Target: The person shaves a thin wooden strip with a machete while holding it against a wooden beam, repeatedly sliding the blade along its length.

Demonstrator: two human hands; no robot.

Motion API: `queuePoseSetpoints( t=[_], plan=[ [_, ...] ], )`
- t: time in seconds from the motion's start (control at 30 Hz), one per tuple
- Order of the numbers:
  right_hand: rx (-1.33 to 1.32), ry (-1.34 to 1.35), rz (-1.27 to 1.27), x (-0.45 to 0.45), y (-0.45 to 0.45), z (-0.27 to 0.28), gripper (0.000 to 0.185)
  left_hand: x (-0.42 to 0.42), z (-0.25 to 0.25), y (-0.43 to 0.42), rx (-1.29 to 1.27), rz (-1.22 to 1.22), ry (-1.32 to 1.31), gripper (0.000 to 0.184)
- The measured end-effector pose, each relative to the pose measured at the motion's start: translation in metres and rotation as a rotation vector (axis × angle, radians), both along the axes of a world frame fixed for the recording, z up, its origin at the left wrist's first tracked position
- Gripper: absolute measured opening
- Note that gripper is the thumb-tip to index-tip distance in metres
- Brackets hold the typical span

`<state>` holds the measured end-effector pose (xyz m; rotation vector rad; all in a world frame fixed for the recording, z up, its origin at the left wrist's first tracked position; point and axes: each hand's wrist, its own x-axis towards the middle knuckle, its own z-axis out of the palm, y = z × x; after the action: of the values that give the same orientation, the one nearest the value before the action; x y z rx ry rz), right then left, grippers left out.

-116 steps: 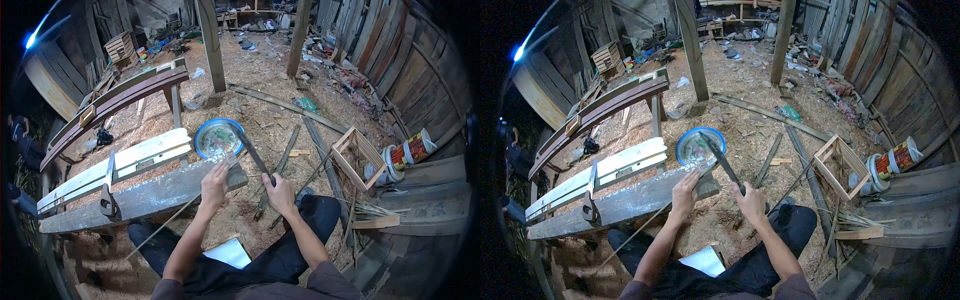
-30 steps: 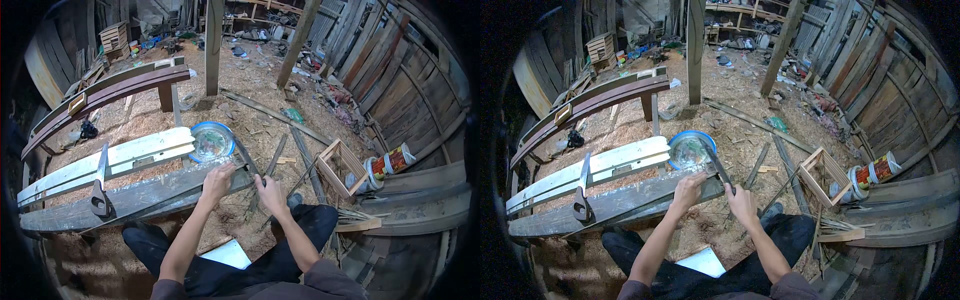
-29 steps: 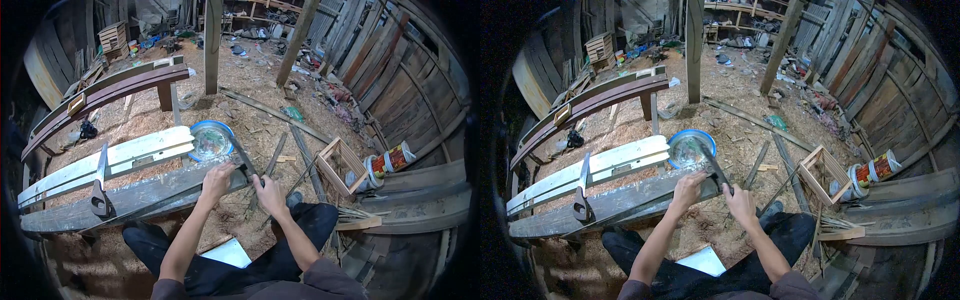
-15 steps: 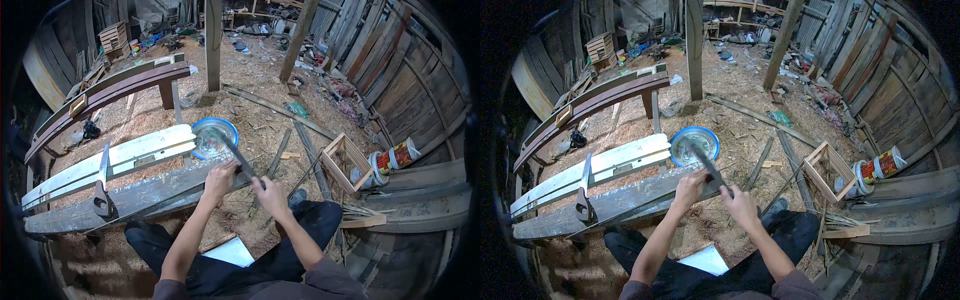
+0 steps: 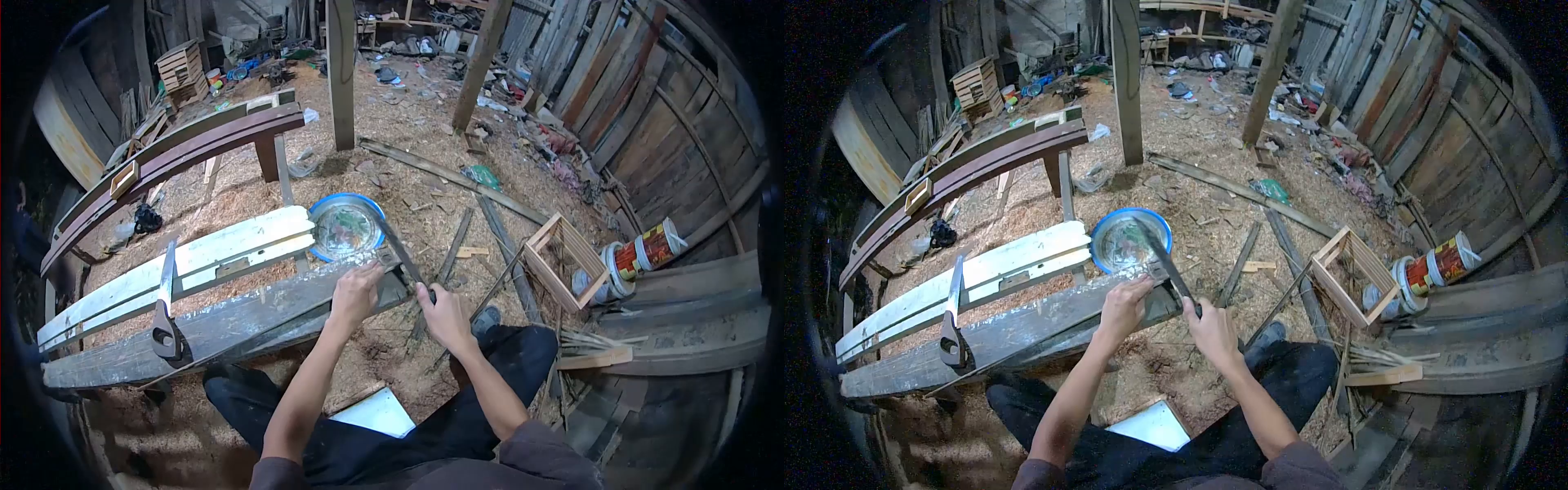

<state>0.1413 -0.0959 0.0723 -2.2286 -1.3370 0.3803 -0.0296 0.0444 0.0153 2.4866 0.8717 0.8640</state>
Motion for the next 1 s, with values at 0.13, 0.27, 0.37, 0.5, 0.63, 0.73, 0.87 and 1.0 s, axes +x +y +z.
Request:
queuePoseSetpoints(
  t=[0.13,0.27,0.37,0.5,0.63,0.73,0.87,1.0],
  plan=[
    [-0.037,0.099,0.083,-0.003,-0.007,0.014,0.061,0.000,0.006,0.001,-0.007,-0.004,0.004,0.035],
    [-0.053,0.006,-0.032,0.018,0.005,-0.019,0.063,0.001,-0.001,0.000,0.036,-0.005,0.032,0.037],
    [0.027,0.063,0.059,0.003,-0.003,0.006,0.064,0.002,-0.003,0.000,0.010,-0.030,-0.001,0.038],
    [0.004,0.117,0.052,0.020,-0.002,-0.008,0.063,0.003,0.008,-0.002,-0.028,-0.024,0.028,0.035],
    [0.022,0.077,0.004,0.032,0.008,-0.019,0.066,0.006,0.000,0.003,0.092,-0.042,0.031,0.033],
    [0.069,0.046,0.103,0.029,0.001,-0.017,0.064,0.007,-0.002,0.003,0.047,-0.039,0.034,0.035],
    [0.084,-0.009,0.164,0.051,0.010,-0.051,0.060,0.010,0.006,-0.002,0.054,-0.004,0.075,0.035],
    [0.055,0.009,0.124,0.042,0.012,-0.042,0.059,0.013,0.010,0.000,0.010,0.006,0.027,0.033]
  ],
)
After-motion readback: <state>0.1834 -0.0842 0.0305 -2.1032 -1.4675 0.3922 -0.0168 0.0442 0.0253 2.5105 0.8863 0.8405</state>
